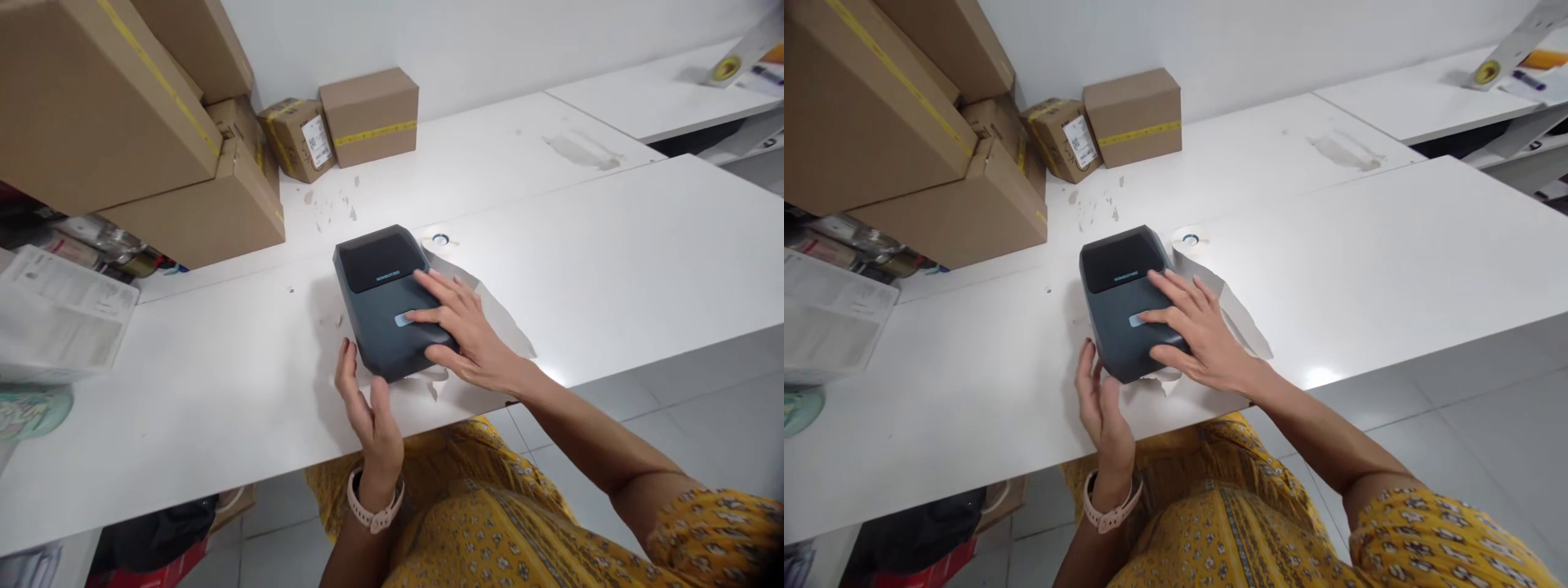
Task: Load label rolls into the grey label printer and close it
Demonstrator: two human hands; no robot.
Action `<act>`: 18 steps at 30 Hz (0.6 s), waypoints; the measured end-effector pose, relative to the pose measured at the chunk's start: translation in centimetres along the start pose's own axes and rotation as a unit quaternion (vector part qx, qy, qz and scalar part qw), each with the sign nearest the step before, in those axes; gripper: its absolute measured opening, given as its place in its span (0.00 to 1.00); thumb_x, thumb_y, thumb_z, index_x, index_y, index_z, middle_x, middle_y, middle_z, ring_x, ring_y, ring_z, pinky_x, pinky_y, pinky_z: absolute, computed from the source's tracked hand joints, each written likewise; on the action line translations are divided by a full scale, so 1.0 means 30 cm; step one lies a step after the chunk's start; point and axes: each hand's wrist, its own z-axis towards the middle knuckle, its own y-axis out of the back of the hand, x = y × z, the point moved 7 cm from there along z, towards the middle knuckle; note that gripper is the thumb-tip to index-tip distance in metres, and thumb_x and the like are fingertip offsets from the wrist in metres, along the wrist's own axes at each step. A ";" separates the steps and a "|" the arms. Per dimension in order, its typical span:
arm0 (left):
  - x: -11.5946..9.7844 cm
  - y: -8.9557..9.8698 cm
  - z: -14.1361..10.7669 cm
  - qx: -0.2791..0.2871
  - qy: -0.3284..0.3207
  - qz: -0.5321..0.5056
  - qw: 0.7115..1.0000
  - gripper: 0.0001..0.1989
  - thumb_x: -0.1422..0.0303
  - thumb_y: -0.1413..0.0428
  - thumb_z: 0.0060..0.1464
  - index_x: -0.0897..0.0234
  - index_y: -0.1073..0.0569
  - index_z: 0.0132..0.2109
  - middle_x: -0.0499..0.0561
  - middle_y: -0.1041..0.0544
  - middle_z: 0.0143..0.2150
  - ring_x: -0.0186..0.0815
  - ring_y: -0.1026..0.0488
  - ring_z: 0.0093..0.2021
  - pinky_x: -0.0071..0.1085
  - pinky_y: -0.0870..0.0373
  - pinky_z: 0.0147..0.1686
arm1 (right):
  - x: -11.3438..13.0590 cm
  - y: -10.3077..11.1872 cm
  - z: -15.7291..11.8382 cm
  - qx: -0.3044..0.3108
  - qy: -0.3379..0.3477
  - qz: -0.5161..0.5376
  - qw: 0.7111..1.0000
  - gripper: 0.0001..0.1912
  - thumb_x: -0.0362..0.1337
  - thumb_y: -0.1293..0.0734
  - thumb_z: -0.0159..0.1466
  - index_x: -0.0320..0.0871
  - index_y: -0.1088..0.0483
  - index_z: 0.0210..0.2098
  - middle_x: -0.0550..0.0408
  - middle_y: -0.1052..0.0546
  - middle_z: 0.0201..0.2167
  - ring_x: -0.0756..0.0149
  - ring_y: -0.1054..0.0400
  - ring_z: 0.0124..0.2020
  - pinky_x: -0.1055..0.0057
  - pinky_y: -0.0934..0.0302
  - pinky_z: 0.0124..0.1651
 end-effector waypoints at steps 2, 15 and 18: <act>0.012 -0.024 -0.007 0.053 0.025 0.010 0.998 0.29 0.57 0.51 0.71 0.53 0.43 0.75 0.56 0.44 0.78 0.45 0.45 0.77 0.39 0.41 0.72 | -0.027 -0.013 -0.058 -0.038 -0.036 0.076 0.996 0.28 0.56 0.44 0.75 0.55 0.40 0.69 0.50 0.53 0.80 0.49 0.53 0.79 0.40 0.47 0.73; -0.163 -0.006 0.296 -0.018 -0.148 -0.049 0.988 0.22 0.59 0.49 0.70 0.58 0.30 0.66 0.55 0.26 0.67 0.44 0.32 0.71 0.44 0.39 0.72 | 0.000 0.206 0.268 -0.107 0.035 0.066 0.991 0.38 0.64 0.49 0.73 0.54 0.49 0.75 0.50 0.44 0.77 0.45 0.49 0.77 0.43 0.50 0.76; -0.113 -0.036 0.388 0.000 -0.112 -0.026 0.993 0.21 0.63 0.43 0.65 0.59 0.28 0.64 0.56 0.27 0.68 0.44 0.32 0.71 0.45 0.39 0.72 | -0.039 0.244 0.449 -0.132 0.053 0.049 0.989 0.37 0.66 0.52 0.73 0.55 0.48 0.73 0.53 0.36 0.72 0.48 0.38 0.71 0.48 0.43 0.71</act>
